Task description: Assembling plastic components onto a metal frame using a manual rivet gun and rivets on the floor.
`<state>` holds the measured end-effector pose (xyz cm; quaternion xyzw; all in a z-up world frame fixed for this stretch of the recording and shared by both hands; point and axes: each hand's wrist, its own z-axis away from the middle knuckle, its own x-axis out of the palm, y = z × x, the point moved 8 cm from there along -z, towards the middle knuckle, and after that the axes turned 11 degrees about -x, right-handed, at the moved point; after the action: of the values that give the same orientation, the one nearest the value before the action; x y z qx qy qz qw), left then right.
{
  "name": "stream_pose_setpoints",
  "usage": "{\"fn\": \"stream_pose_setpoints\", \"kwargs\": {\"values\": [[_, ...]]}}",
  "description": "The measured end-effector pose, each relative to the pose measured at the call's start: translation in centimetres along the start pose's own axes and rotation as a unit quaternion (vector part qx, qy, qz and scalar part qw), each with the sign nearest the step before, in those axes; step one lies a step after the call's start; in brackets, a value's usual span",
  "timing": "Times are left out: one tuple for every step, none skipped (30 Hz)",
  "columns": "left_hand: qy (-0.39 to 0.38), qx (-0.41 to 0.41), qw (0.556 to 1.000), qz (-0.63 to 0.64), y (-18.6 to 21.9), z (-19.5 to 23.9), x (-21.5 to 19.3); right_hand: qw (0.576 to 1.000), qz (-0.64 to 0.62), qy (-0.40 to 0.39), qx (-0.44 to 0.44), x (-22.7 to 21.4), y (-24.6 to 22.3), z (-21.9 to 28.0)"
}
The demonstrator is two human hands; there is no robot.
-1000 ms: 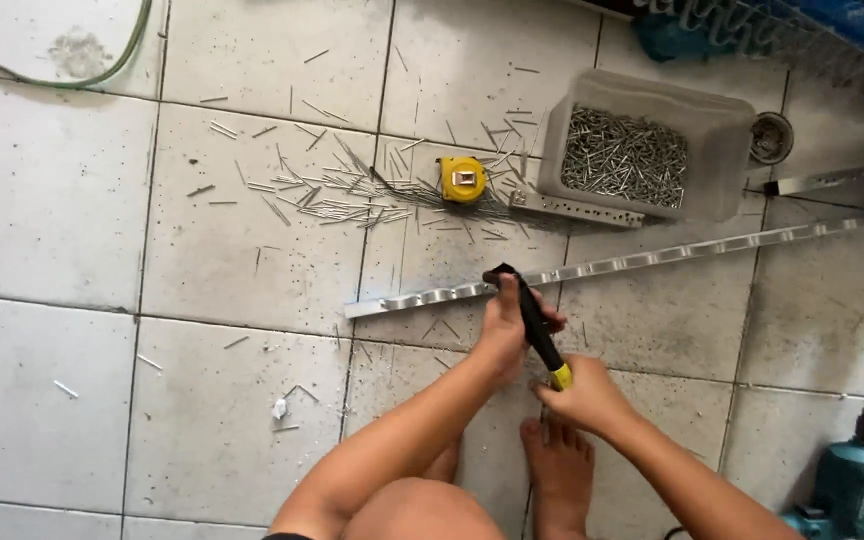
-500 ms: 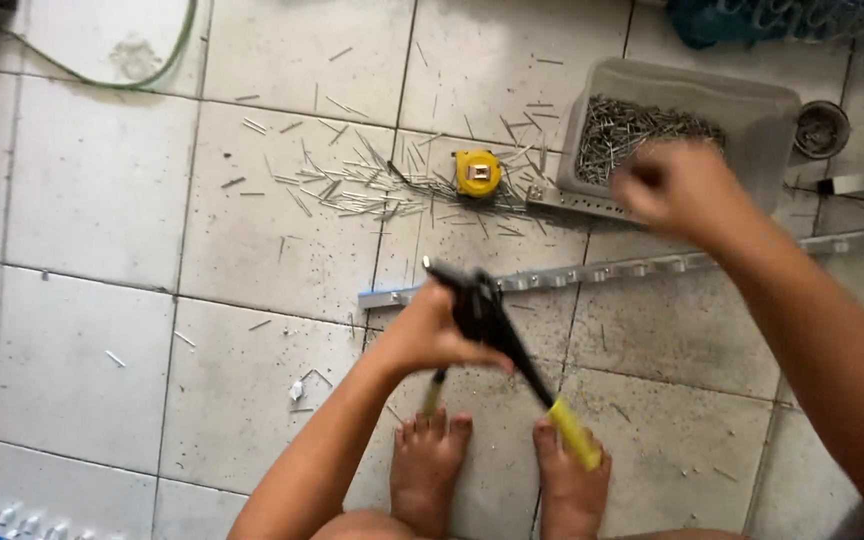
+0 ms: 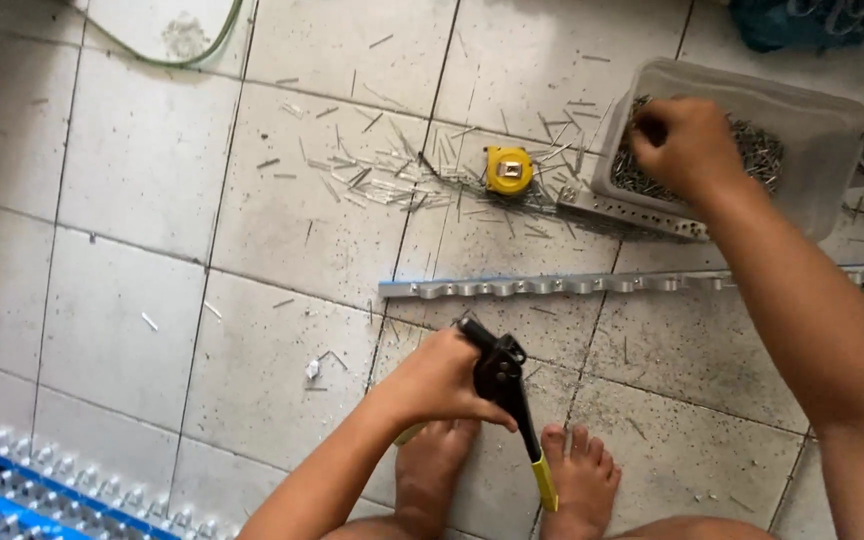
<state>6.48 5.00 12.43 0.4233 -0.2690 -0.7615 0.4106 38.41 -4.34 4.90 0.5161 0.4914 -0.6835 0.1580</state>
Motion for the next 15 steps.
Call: {"fn": "stream_pose_setpoints", "kwargs": {"values": [[0.001, -0.004, 1.0, 0.003, -0.1, -0.2, 0.4, 1.0, -0.002, -0.004, -0.002, 0.0, 0.3, 0.4], [0.004, 0.007, 1.0, -0.015, -0.1, -0.3, 0.8, 1.0, -0.003, 0.008, -0.011, -0.3, 0.6, 0.7], [0.008, 0.017, 0.999, -0.034, -0.1, -0.4, 1.2, 1.0, -0.005, 0.021, -0.019, -0.4, 0.8, 1.0], [0.009, 0.011, 1.0, -0.028, -0.5, -0.6, 1.7, 1.0, -0.008, 0.013, -0.023, 0.0, 2.0, 1.5], [0.01, 0.036, 0.999, -0.039, -0.4, -0.7, 2.1, 0.998, 0.009, 0.035, -0.046, 0.1, 2.9, 1.9], [0.012, 0.06, 0.997, -0.049, -0.4, -0.6, 2.7, 0.995, 0.024, 0.057, -0.072, 0.1, 3.7, 2.3], [0.015, 0.052, 0.998, -0.043, -0.4, -0.7, 2.9, 0.996, 0.02, 0.049, -0.077, 0.2, 3.7, 2.9], [0.018, 0.078, 0.995, -0.056, 0.1, -0.8, 3.1, 0.995, 0.036, 0.05, -0.082, -0.1, 3.8, 3.4], [0.021, 0.103, 0.992, -0.069, 0.6, -0.9, 3.3, 0.994, 0.051, 0.052, -0.087, -0.5, 3.9, 3.9], [0.022, 0.101, 0.993, -0.064, 0.7, -0.9, 3.4, 0.994, 0.051, 0.047, -0.089, -1.4, 0.8, 4.7], [0.027, 0.105, 0.991, -0.081, 0.9, -0.9, 3.5, 0.993, -0.024, 0.061, -0.101, -2.5, -2.2, 5.5], [0.033, 0.114, 0.988, -0.099, 1.3, -1.1, 3.5, 0.986, -0.095, 0.077, -0.11, -4.0, -5.1, 6.2], [0.034, 0.116, 0.988, -0.095, 1.3, -1.2, 3.8, 0.987, -0.092, 0.074, -0.11, -4.1, -9.2, 7.3], [0.019, 0.111, 0.985, -0.133, 1.1, -1.4, 4.5, 0.976, -0.157, 0.024, -0.148, -3.4, -14.1, 8.2], [0.005, 0.107, 0.98, -0.17, 1.0, -1.6, 5.2, 0.957, -0.221, -0.026, -0.186, -2.7, -19.0, 9.3]]}}
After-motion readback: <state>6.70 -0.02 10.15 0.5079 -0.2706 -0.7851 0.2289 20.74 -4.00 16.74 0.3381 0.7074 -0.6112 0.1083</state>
